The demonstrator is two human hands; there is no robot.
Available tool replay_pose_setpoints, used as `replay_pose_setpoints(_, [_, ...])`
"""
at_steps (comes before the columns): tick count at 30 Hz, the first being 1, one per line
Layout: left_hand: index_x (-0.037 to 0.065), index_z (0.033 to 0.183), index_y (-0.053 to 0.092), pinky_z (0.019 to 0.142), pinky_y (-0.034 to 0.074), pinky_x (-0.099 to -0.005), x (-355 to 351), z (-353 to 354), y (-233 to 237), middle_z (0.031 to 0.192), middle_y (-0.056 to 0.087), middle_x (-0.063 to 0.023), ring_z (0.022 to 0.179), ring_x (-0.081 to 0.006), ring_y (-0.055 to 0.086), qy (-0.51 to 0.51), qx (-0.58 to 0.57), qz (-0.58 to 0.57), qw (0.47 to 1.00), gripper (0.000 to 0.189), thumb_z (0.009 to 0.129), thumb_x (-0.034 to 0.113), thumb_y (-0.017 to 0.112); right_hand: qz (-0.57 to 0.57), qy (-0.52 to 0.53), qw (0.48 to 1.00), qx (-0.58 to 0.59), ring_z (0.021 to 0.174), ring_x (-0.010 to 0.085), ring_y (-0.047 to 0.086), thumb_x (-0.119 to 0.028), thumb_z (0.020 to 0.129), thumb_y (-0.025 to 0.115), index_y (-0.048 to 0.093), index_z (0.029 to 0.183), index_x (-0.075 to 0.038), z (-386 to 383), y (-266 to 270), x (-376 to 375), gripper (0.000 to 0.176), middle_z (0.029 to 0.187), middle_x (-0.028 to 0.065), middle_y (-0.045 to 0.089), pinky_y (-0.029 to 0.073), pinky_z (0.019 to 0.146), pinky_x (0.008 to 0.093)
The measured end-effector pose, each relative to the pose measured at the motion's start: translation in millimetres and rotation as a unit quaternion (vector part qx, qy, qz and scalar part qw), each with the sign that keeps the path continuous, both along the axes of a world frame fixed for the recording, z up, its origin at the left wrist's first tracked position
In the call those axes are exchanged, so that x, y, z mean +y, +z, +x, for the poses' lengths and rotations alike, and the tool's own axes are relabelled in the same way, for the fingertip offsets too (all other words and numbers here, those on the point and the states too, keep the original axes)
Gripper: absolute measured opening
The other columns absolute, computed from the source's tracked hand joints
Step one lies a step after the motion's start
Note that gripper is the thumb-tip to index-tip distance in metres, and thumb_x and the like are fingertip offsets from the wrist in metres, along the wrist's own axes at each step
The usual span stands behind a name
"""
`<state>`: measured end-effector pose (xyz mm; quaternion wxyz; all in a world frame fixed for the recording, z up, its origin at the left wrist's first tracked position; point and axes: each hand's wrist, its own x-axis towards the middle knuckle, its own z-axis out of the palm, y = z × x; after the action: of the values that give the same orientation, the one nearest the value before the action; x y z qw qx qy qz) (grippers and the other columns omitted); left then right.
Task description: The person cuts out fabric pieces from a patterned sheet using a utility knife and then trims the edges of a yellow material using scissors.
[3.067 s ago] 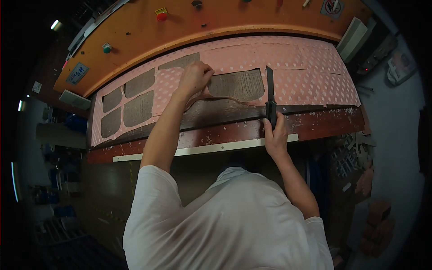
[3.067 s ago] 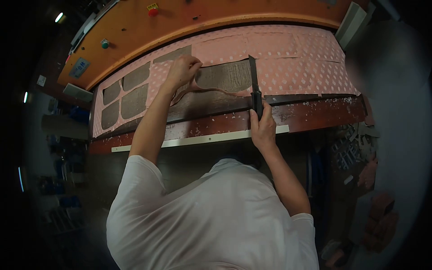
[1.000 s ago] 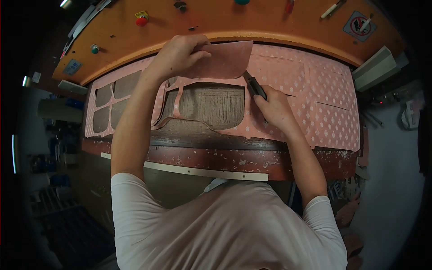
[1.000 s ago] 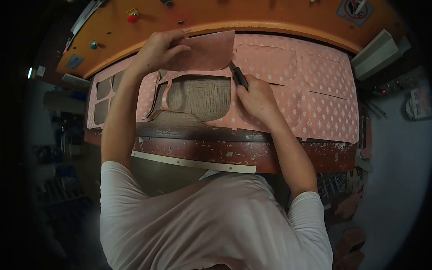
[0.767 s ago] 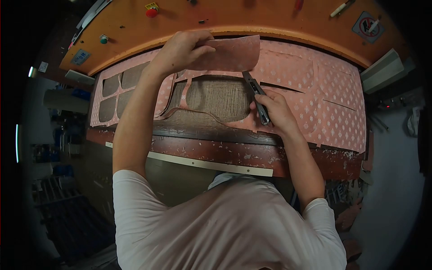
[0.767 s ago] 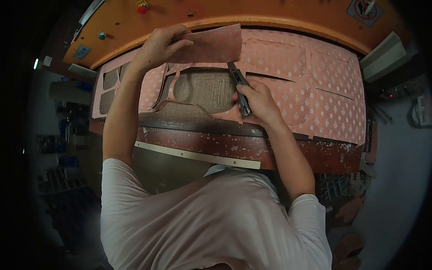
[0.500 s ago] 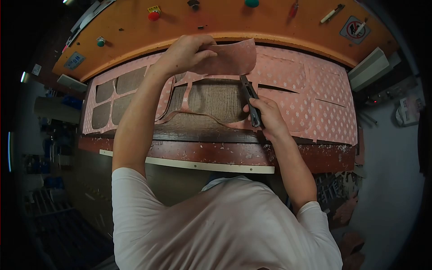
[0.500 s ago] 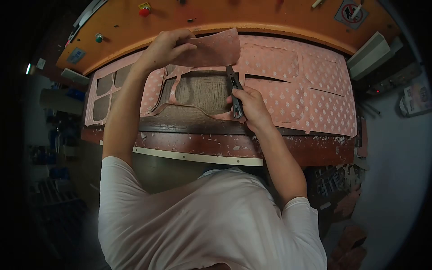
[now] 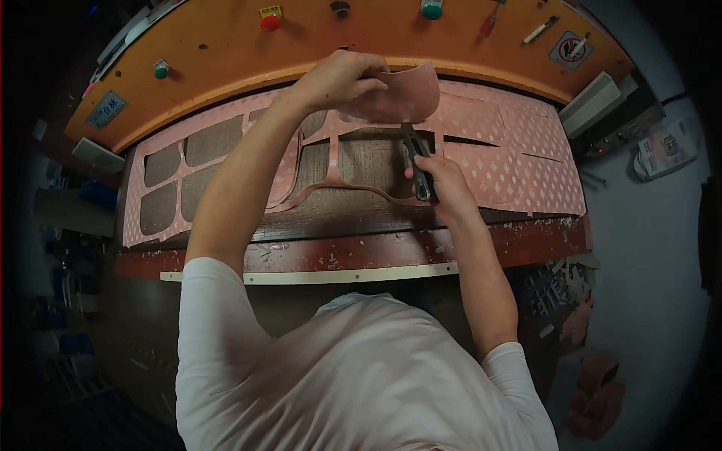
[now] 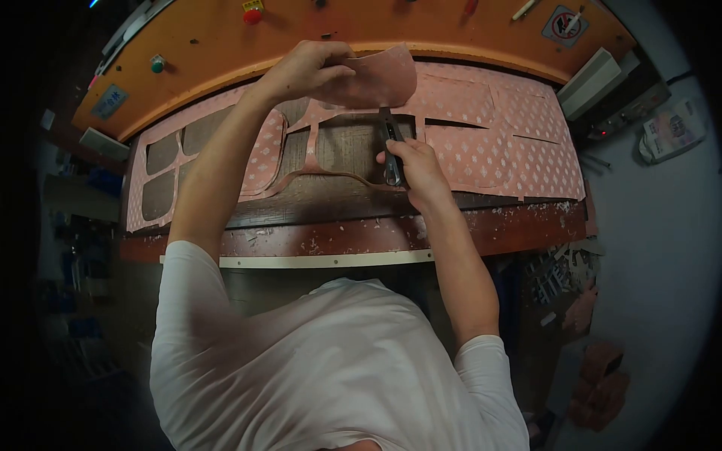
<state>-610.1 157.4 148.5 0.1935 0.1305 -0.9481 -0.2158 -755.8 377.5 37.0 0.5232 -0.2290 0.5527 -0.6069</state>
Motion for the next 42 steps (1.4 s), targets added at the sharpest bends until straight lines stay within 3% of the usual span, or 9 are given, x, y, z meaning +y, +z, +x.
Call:
replay_pose_setpoints(11, [0.002,0.11,0.069,0.082,0.055,-0.0359,-17.2,3.5,-8.3,0.099,0.074,-0.0149,0.092,-0.026,0.072,-0.024,0.011,-0.037,0.999,0.023,0.09,0.013,0.071,-0.01,-0.066,0.998,0.007,0.056,0.0101,0.06,-0.02,0.097,0.06,0.065,0.099,-0.002,30.1,-6.4,-7.1,0.018,0.08,0.0052,0.07,0.048,0.049,0.0259])
replay_pose_setpoints(17, [0.002,0.11,0.069,0.083,0.055,-0.0363,-21.8,10.1,-7.4,0.1,0.073,-0.0149,0.094,-0.0262,0.072,-0.012,0.032,-0.003,0.999,0.024,0.089,0.014,0.071,-0.003,-0.087,0.996,0.023,0.056,0.0115,0.058,-0.02,0.097,0.06,0.064,0.097,-0.002,23.6,-4.0,-8.5,0.018,0.08,0.0061,0.07,0.047,0.05,0.0268])
replay_pose_setpoints(20, [0.004,0.108,0.071,0.083,0.055,-0.0399,-24.4,11.1,-12.6,0.1,0.074,-0.0157,0.095,-0.0325,0.072,-0.019,0.056,0.003,0.998,0.025,0.086,0.017,0.071,0.008,-0.091,0.996,0.004,0.056,0.0135,0.058,-0.02,0.098,0.061,0.064,0.097,-0.003,23.9,5.2,-7.2,0.018,0.079,0.0064,0.068,0.045,0.048,0.0278])
replay_pose_setpoints(23, [0.005,0.109,0.071,0.083,0.056,-0.0394,-25.5,11.0,-14.5,0.1,0.074,-0.0157,0.095,-0.0323,0.072,-0.027,0.059,0.007,0.998,0.025,0.086,0.016,0.071,-0.014,-0.052,0.999,0.002,0.056,0.0136,0.058,-0.02,0.098,0.061,0.064,0.097,-0.003,29.4,3.2,-5.4,0.018,0.079,0.006,0.068,0.045,0.048,0.0276])
replay_pose_setpoints(26, [0.002,0.109,0.07,0.083,0.055,-0.0364,-20.8,13.8,-7.6,0.1,0.073,-0.0147,0.094,-0.0257,0.072,-0.021,0.039,-0.001,0.999,0.023,0.089,0.014,0.071,-0.015,-0.051,0.999,0.009,0.056,0.0136,0.058,-0.021,0.098,0.06,0.064,0.096,-0.003,33.6,4.1,-6.3,0.018,0.078,0.0056,0.067,0.045,0.048,0.0277])
replay_pose_setpoints(29, [0.002,0.109,0.07,0.083,0.055,-0.0361,-17.5,15.0,-7.3,0.1,0.073,-0.0148,0.094,-0.0256,0.072,-0.018,0.043,0.027,0.999,0.022,0.09,0.014,0.071,-0.005,-0.077,0.997,0.019,0.056,0.0134,0.058,-0.021,0.098,0.06,0.064,0.096,-0.003,36.1,6.4,-7.7,0.018,0.077,0.0053,0.066,0.045,0.048,0.0274])
replay_pose_setpoints(32, [0.005,0.109,0.071,0.084,0.056,-0.0389,-23.9,13.0,-13.3,0.101,0.075,-0.0142,0.096,-0.031,0.072,-0.036,0.062,0.034,0.997,0.025,0.086,0.015,0.069,-0.001,-0.077,0.997,0.001,0.055,0.011,0.057,-0.02,0.096,0.061,0.062,0.097,-0.002,34.3,2.0,-10.5,0.018,0.076,0.005,0.068,0.047,0.05,0.0268])
replay_pose_setpoints(42, [0.006,0.108,0.071,0.085,0.055,-0.038,-29.7,14.4,-13.1,0.103,0.075,-0.0123,0.098,-0.029,0.072,-0.017,0.051,0.025,0.998,0.024,0.087,0.017,0.069,-0.009,-0.047,0.999,-0.001,0.051,0.0093,0.055,-0.021,0.096,0.061,0.062,0.094,-0.004,52.5,7.8,-10.9,0.017,0.074,0.0027,0.065,0.044,0.043,0.0259])
